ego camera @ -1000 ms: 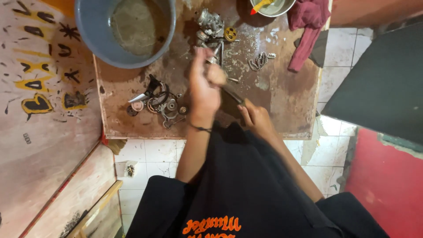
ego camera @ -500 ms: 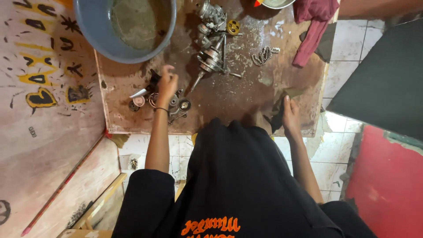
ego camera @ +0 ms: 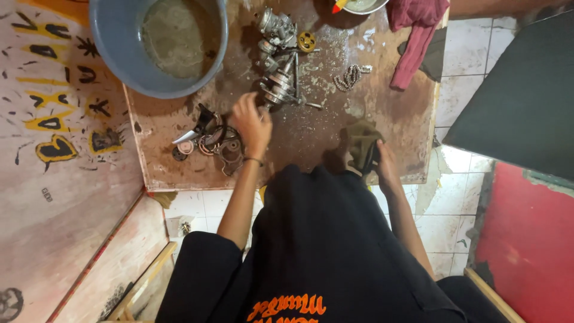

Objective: The person cleans various disassembled mechanical parts on a workbench using cloths. They wipe a long metal rod, a cylindrical component, and a chain, switching between a green and a red cloth. The parts are handled one at a time and placed back on the table.

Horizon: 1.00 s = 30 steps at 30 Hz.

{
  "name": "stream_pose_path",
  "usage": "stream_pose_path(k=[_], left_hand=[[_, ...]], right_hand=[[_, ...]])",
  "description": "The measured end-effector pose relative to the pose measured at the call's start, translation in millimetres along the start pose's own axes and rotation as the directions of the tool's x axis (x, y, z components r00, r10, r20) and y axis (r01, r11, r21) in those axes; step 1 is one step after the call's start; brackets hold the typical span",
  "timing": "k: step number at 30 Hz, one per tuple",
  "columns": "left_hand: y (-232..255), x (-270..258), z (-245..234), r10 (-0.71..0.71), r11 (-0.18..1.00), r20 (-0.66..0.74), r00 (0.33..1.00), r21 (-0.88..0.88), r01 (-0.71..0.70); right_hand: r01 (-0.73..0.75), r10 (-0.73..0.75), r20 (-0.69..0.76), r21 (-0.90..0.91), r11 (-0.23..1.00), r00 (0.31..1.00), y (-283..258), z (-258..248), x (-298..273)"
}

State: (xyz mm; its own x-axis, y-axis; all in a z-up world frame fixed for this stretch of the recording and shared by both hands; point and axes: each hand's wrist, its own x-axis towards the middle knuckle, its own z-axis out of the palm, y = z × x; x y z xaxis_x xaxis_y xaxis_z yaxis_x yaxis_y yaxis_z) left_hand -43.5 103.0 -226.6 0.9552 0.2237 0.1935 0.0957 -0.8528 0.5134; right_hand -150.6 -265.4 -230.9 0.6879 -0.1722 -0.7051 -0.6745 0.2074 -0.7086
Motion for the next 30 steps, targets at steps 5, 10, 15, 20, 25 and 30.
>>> stream_pose_path(k=[5,10,15,20,25,30], left_hand=[[41.2,-5.3,31.2,0.082,0.995,0.025,0.996,-0.057,-0.081],[59.9,-22.9,60.1,0.210,0.977,0.046,0.977,0.026,-0.211],[65.3,-4.9,125.4,0.155,0.987,0.406,0.900,-0.103,-0.124],[109.4,39.2,134.3,-0.216,0.972,0.350,0.912,-0.008,0.233],[72.9,39.6,211.7,-0.382,0.924,0.327,0.864,0.123,0.362],[39.3,31.8,268.8,-0.429,0.894,0.291,0.855,0.275,0.355]], right_hand=[[0.039,-0.038,0.037,-0.034,0.999,0.999,-10.0,2.2,-4.3],[0.015,-0.015,0.005,-0.001,1.000,1.000,2.9,-14.5,6.3],[0.035,-0.035,-0.013,0.006,0.999,0.999,23.3,-30.1,19.2],[0.046,-0.045,-0.063,0.024,0.999,0.997,18.5,-31.3,11.9],[-0.010,0.001,-0.148,-0.059,0.998,0.989,31.9,-40.9,14.9],[-0.017,0.017,-0.089,0.001,1.000,0.996,30.1,-36.6,10.1]])
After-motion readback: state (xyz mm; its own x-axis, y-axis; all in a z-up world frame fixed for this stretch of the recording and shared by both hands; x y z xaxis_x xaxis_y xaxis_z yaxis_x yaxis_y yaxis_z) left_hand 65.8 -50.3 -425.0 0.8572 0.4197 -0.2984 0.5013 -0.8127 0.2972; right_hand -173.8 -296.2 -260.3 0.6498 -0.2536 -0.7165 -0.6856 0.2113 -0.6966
